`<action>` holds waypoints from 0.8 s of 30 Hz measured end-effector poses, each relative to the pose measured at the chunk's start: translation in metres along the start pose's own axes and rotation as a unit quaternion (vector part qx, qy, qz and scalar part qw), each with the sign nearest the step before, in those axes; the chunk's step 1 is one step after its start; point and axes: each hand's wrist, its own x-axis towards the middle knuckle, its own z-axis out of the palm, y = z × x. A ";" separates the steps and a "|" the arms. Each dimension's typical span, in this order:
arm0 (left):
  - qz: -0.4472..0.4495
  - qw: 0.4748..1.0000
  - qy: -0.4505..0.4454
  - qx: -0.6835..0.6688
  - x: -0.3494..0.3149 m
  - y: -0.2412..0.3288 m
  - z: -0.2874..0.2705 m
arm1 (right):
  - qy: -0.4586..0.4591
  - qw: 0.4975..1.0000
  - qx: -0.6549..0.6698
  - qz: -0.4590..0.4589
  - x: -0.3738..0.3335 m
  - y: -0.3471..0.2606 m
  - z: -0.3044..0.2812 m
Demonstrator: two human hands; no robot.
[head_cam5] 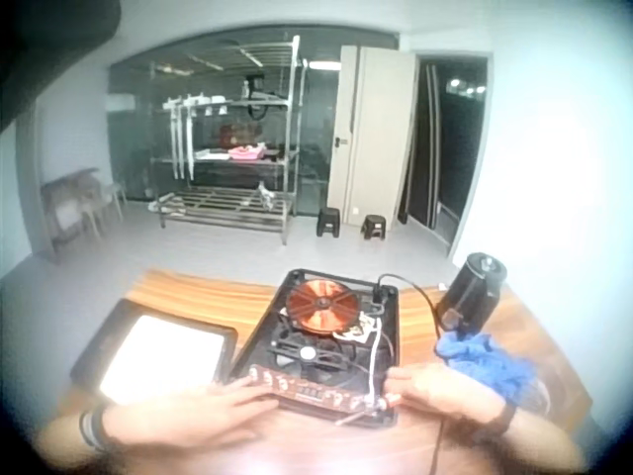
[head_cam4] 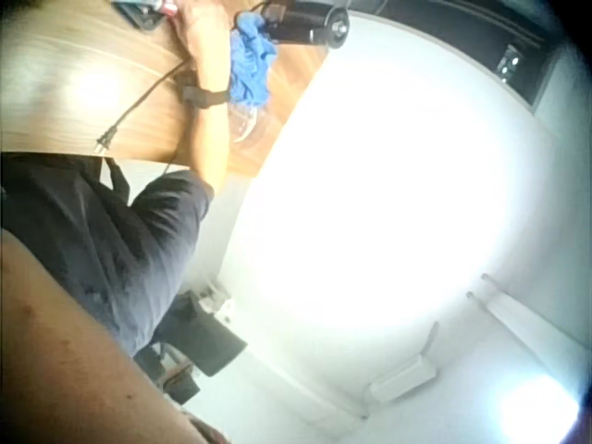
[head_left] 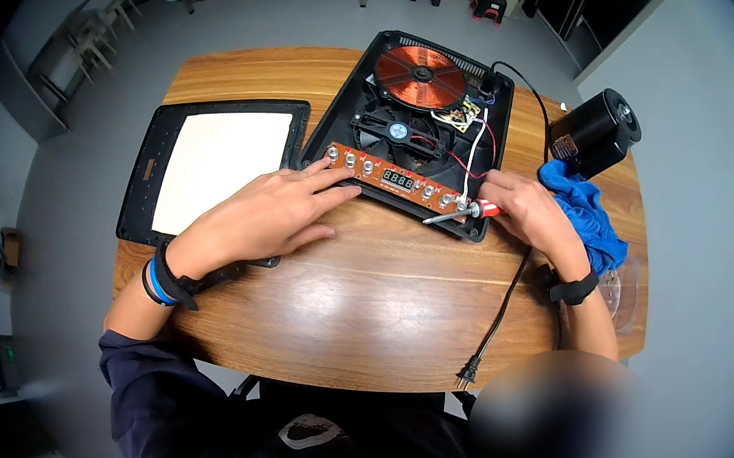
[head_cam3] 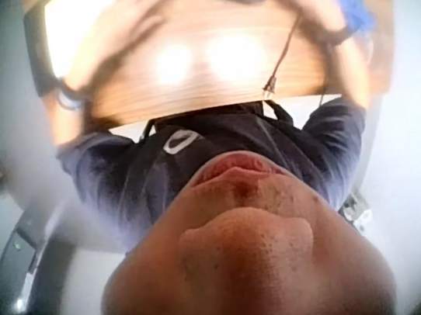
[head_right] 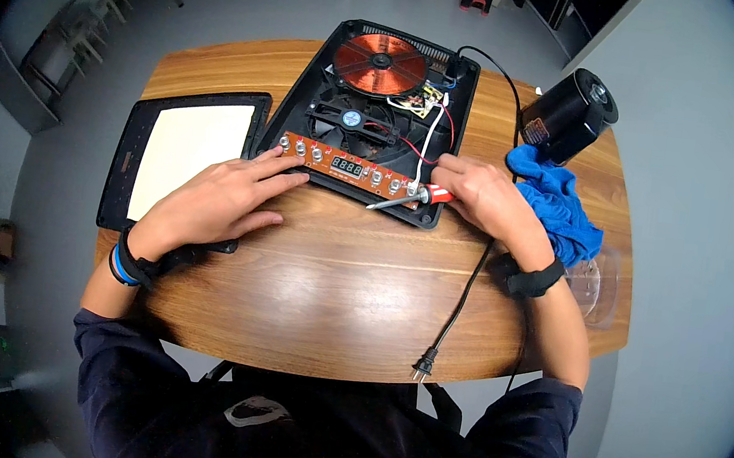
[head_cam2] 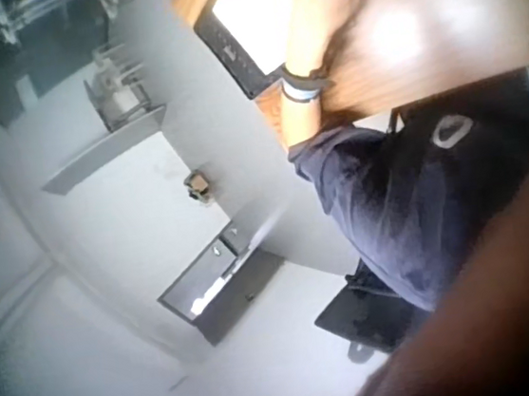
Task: The person wipes the inside of a black plastic cover with a blue cloth, then uses a screwdriver to remove screws from a circuit board inside an electronic device. They lift the circuit board and set it aside.
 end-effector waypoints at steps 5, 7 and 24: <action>-0.042 0.999 -0.016 -0.023 0.003 -0.010 -0.012 | -0.031 0.999 0.008 0.024 -0.005 -0.024 -0.006; -0.046 0.997 -0.025 -0.057 0.006 -0.016 -0.024 | -0.049 0.998 0.019 0.046 -0.004 -0.039 -0.011; -0.046 0.998 -0.011 -0.033 0.022 -0.040 -0.041 | 0.054 0.977 0.004 0.205 -0.011 0.048 -0.038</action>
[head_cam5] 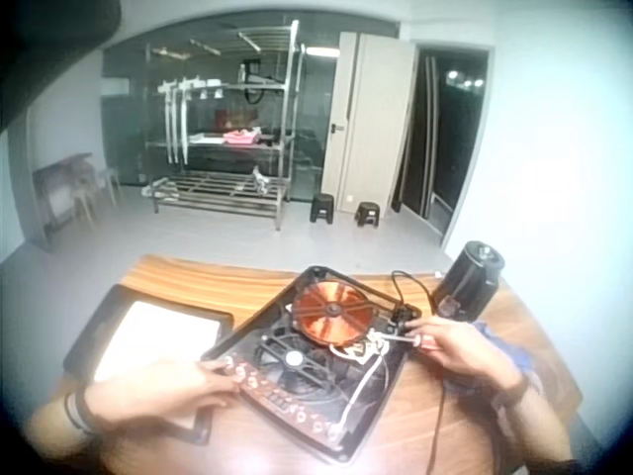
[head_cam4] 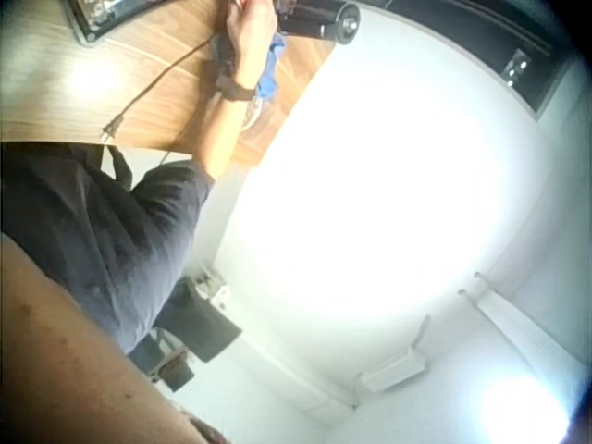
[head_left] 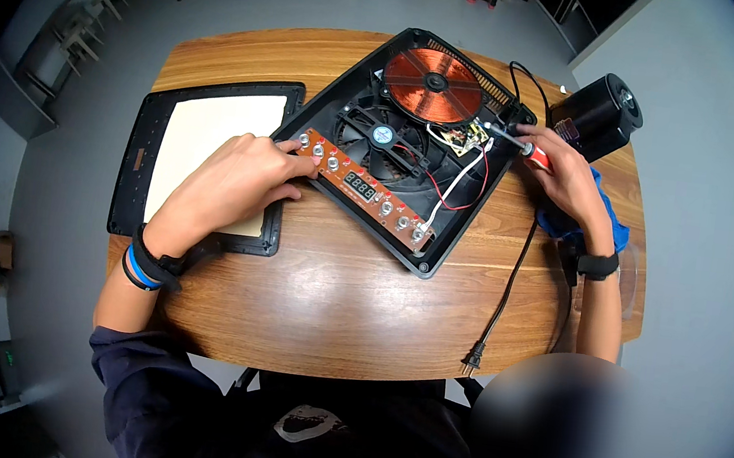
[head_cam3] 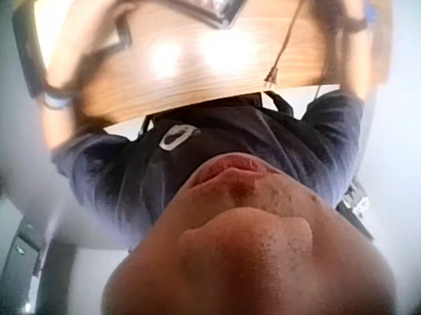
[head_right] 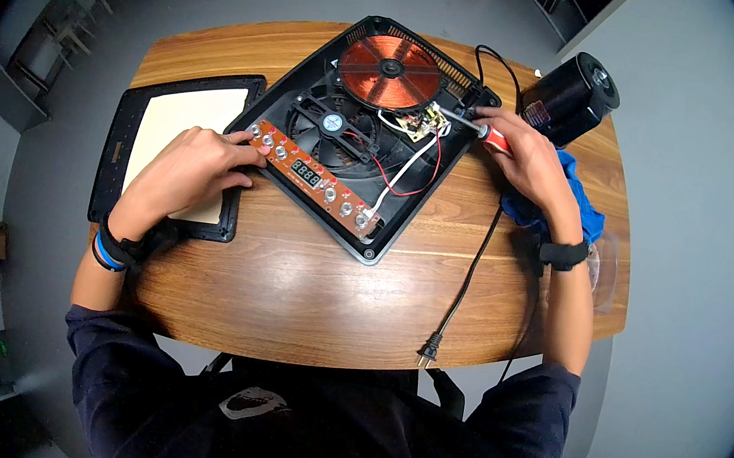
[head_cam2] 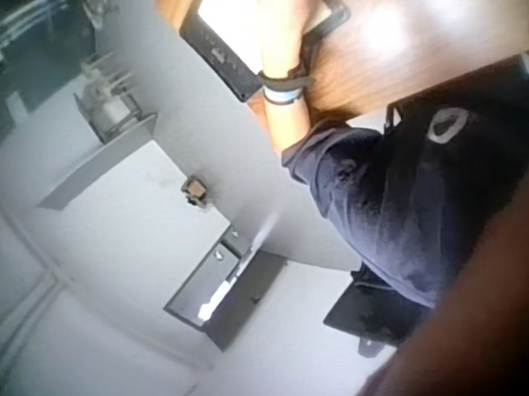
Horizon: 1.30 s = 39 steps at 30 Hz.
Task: The person wipes the inside of a black plastic cover with a blue cloth, then uses a screwdriver to remove screws from a circuit board inside an electronic device. They lift the circuit board and set it aside.
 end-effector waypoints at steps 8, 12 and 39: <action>-0.040 0.983 0.028 0.177 0.007 -0.018 0.010 | 0.003 1.000 -0.002 -0.028 -0.016 0.004 0.020; -0.066 0.988 0.055 0.129 0.014 -0.036 0.015 | -0.002 0.999 0.017 -0.036 -0.029 -0.017 0.023; -0.017 0.995 -0.098 -0.014 -0.030 -0.033 -0.003 | -0.101 0.981 0.160 -0.041 -0.008 -0.152 -0.014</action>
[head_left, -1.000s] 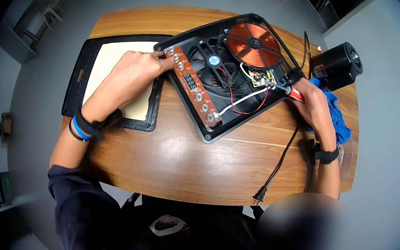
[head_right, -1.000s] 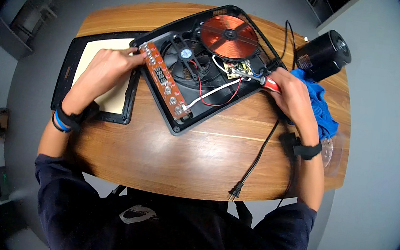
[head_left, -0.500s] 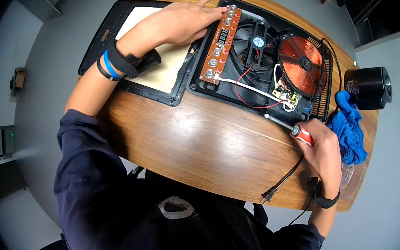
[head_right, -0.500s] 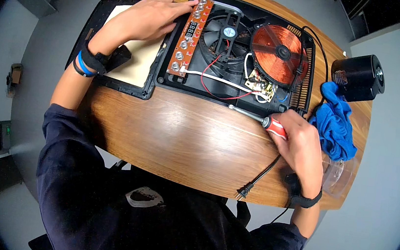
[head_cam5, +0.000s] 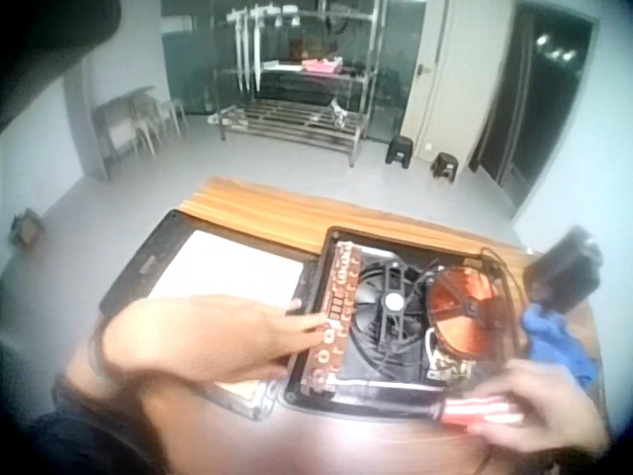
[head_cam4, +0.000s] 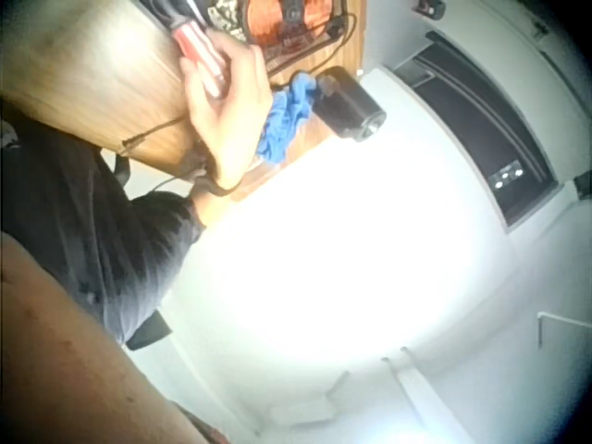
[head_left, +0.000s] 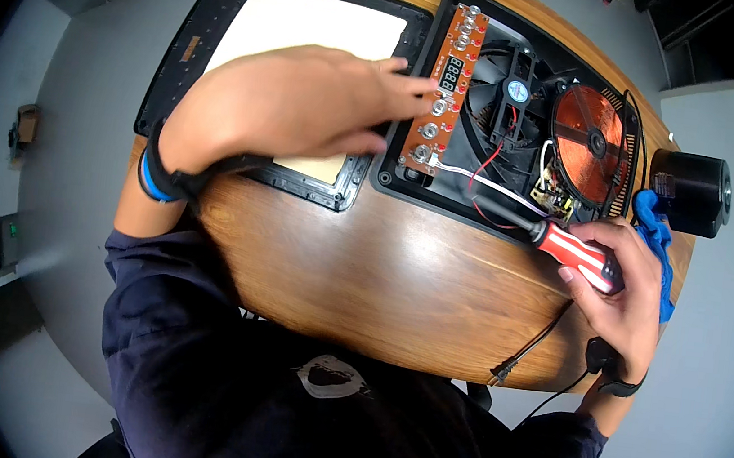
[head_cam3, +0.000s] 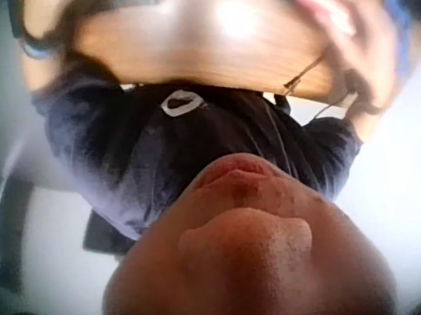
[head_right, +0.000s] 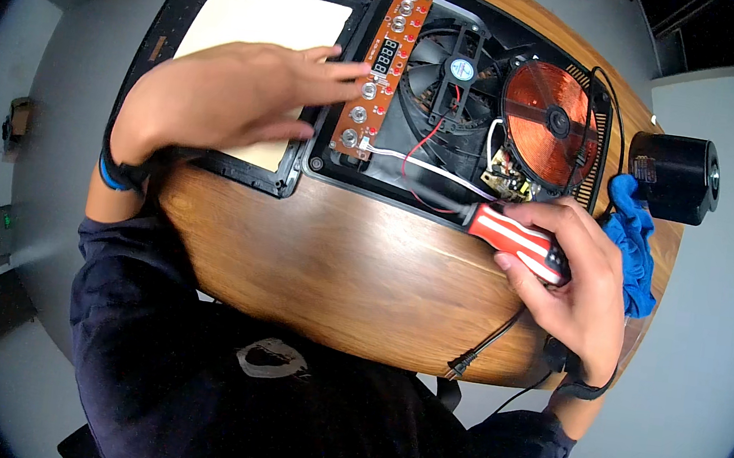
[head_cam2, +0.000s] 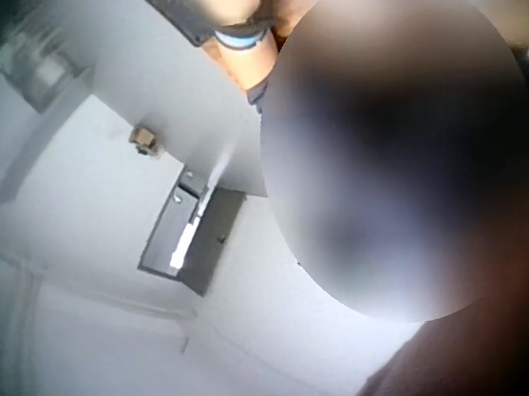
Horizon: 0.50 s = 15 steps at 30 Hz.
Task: The person wipes the inside of a black plastic cover with a blue cloth, then uses a screwdriver to remove screws from a circuit board inside an electronic device. They lift the circuit board and set it aside.
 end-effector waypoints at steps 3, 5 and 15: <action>0.042 0.998 -0.043 -0.019 -0.017 0.004 0.000 | 0.001 0.997 -0.011 -0.078 0.028 -0.017 -0.002; 0.055 0.996 -0.065 -0.014 -0.025 0.005 0.000 | 0.024 0.993 -0.038 -0.110 0.045 -0.031 0.000; 0.113 0.991 -0.043 -0.059 -0.038 -0.011 0.008 | 0.004 0.977 -0.111 -0.185 0.100 -0.074 0.001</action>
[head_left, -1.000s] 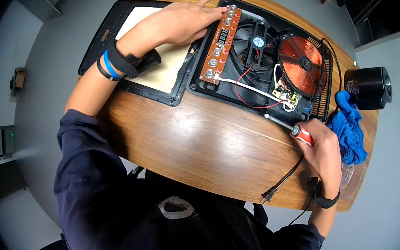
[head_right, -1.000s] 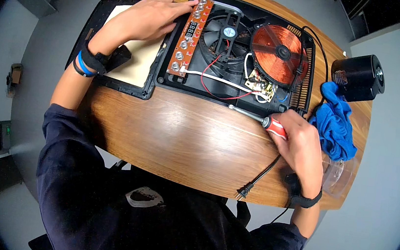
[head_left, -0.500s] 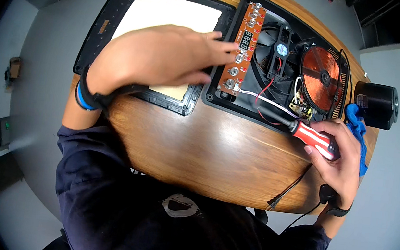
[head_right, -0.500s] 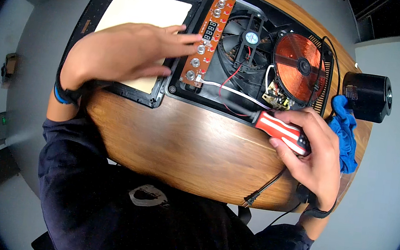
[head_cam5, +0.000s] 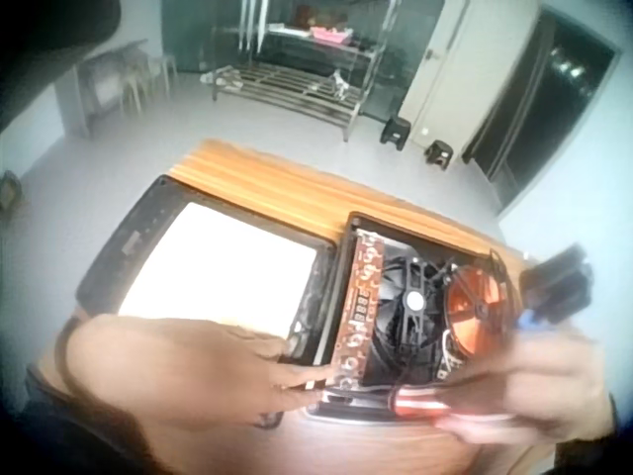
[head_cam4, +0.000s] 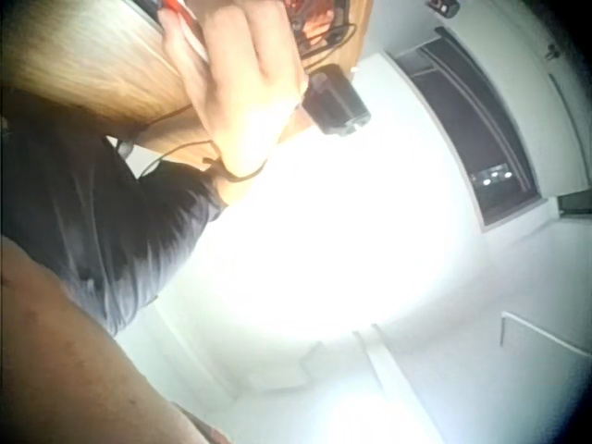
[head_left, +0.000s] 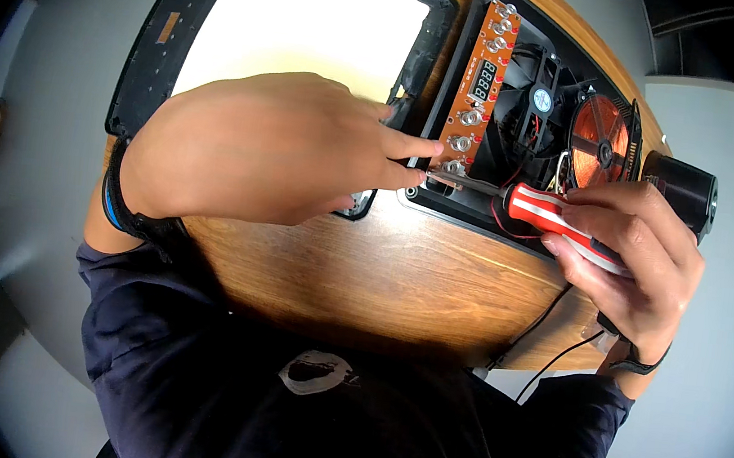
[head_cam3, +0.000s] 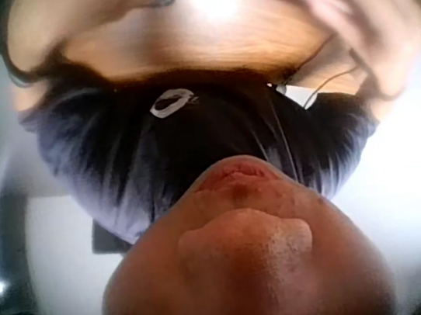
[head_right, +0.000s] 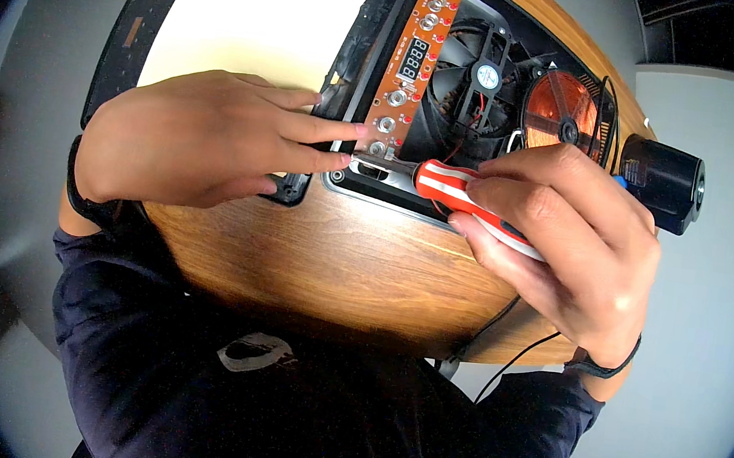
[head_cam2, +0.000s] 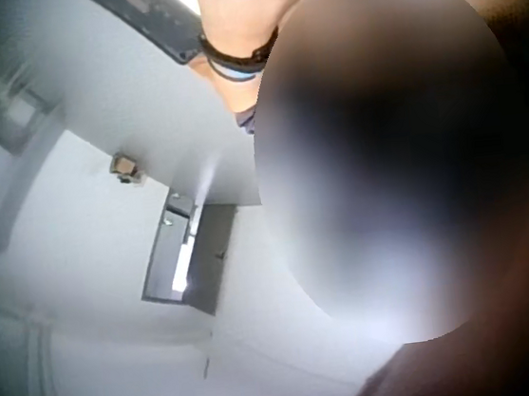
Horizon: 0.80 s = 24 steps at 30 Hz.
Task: The person wipes the inside of a black plastic cover with a blue cloth, then uses a screwdriver to remove screws from a circuit board inside an electronic device. They lift the circuit board and set it aside.
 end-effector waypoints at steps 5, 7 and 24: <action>0.010 1.000 0.013 -0.019 0.001 -0.003 0.008 | -0.024 1.000 -0.015 0.003 0.005 -0.004 -0.001; 0.020 0.999 0.034 -0.018 0.000 -0.004 0.009 | -0.028 0.999 -0.020 0.011 0.006 -0.005 -0.002; 0.026 0.998 0.056 -0.012 -0.001 -0.004 0.013 | -0.002 0.989 -0.107 0.101 0.019 -0.027 -0.006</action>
